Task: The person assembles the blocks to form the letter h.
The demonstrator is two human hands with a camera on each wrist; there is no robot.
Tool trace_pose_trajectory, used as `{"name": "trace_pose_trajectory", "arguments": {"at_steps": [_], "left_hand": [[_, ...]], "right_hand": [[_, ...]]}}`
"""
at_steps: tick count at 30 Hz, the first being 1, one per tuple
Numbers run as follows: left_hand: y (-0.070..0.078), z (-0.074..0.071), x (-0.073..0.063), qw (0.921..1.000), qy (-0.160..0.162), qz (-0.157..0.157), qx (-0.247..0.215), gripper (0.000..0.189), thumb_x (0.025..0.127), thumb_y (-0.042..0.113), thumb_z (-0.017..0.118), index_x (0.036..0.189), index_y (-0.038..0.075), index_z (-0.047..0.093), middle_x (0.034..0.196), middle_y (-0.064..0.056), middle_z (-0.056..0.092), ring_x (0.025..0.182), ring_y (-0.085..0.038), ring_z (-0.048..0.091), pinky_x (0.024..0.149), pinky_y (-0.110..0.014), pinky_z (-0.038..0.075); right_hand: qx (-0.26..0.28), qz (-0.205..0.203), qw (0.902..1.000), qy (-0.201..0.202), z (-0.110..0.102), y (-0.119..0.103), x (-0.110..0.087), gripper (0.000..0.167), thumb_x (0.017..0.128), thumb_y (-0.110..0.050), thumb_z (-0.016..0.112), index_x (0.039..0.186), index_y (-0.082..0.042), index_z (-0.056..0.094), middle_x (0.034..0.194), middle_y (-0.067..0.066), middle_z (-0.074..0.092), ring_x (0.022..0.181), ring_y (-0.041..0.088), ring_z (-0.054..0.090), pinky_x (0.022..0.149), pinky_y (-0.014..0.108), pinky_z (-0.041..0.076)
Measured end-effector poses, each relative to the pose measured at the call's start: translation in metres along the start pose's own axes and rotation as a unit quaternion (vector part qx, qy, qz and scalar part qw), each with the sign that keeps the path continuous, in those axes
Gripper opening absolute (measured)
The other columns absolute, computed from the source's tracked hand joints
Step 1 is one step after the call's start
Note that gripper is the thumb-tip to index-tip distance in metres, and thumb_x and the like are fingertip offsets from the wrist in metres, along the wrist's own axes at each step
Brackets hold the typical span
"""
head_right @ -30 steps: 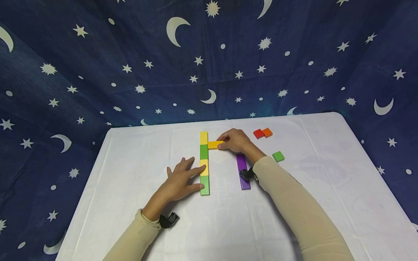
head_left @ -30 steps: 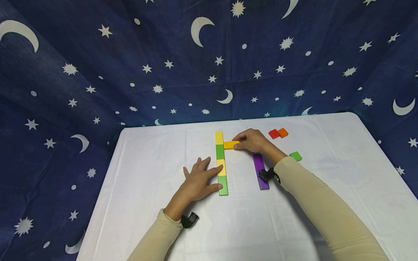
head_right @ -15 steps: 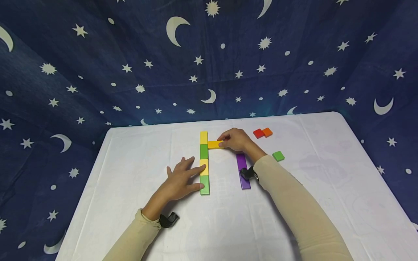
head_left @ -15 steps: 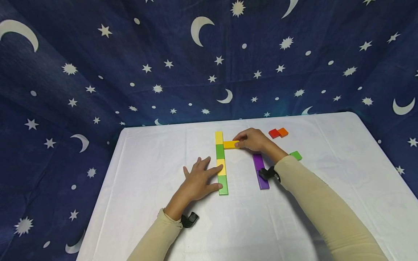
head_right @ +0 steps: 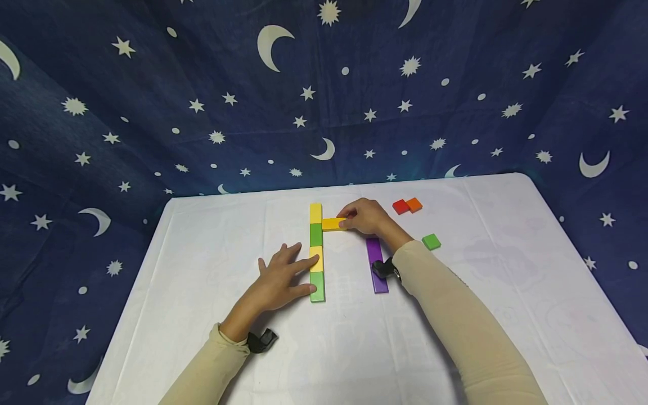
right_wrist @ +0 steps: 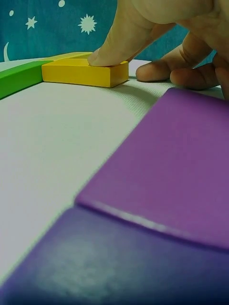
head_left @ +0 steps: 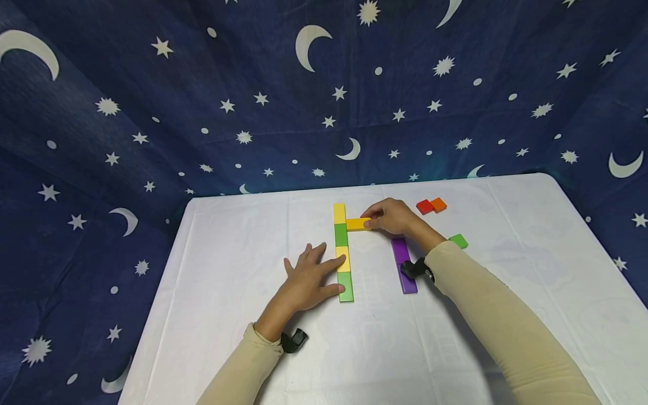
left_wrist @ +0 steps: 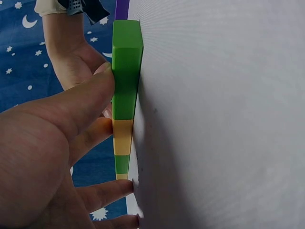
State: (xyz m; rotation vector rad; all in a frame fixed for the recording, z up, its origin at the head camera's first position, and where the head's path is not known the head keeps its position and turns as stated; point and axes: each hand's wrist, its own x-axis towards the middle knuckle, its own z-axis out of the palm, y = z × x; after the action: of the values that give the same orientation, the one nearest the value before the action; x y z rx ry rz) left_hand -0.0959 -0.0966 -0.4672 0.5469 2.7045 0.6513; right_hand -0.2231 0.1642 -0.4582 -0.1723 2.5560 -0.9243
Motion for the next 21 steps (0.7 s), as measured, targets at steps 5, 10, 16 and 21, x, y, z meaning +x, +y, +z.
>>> {"name": "trace_pose_trajectory", "arguments": {"at_steps": [5,10,16,21], "left_hand": [[0.0005,-0.0004,0.0002,1.0,0.0,0.001,0.001,0.065,0.089,0.053,0.074,0.149,0.039,0.053,0.167,-0.012,0.029,0.156,-0.046,0.015,0.106,-0.088,0.006],[0.0011,-0.0008,0.0003,1.0,0.0,0.0,0.002,0.065,0.089,0.053,0.074,0.149,0.039,0.053,0.167,-0.012,0.029,0.156,-0.046,0.016,0.106,-0.088,0.006],[0.0009,-0.0005,0.0001,1.0,0.003,-0.001,0.004,0.065,0.089,0.053,0.074,0.148,0.038,0.053,0.167,-0.013,0.029,0.156,-0.046,0.016,0.106,-0.088,0.006],[0.001,-0.0002,-0.0003,1.0,0.004,-0.001,0.001,0.065,0.089,0.053,0.075,0.148,0.038,0.054,0.167,-0.013,0.029,0.156,-0.046,0.016,0.106,-0.088,0.006]], "right_hand": [[-0.003,-0.004,1.0,-0.001,-0.0015,-0.0013,-0.0012,0.028,0.095,-0.027,0.074,0.122,-0.018,0.077,0.113,0.007,0.07,0.108,0.027,0.054,0.105,0.049,0.043],[0.001,0.0,1.0,-0.001,-0.0014,-0.0017,-0.0014,0.028,0.095,-0.026,0.074,0.121,-0.018,0.077,0.113,0.007,0.07,0.108,0.027,0.054,0.105,0.049,0.043],[0.004,0.001,1.0,-0.002,-0.0003,-0.0018,-0.0002,0.027,0.095,-0.027,0.074,0.121,-0.019,0.077,0.113,0.007,0.07,0.109,0.027,0.055,0.105,0.049,0.042],[0.004,0.005,1.0,-0.004,-0.0006,-0.0007,0.0001,0.028,0.094,-0.028,0.075,0.121,-0.019,0.077,0.113,0.007,0.07,0.11,0.027,0.055,0.106,0.049,0.042]]}}
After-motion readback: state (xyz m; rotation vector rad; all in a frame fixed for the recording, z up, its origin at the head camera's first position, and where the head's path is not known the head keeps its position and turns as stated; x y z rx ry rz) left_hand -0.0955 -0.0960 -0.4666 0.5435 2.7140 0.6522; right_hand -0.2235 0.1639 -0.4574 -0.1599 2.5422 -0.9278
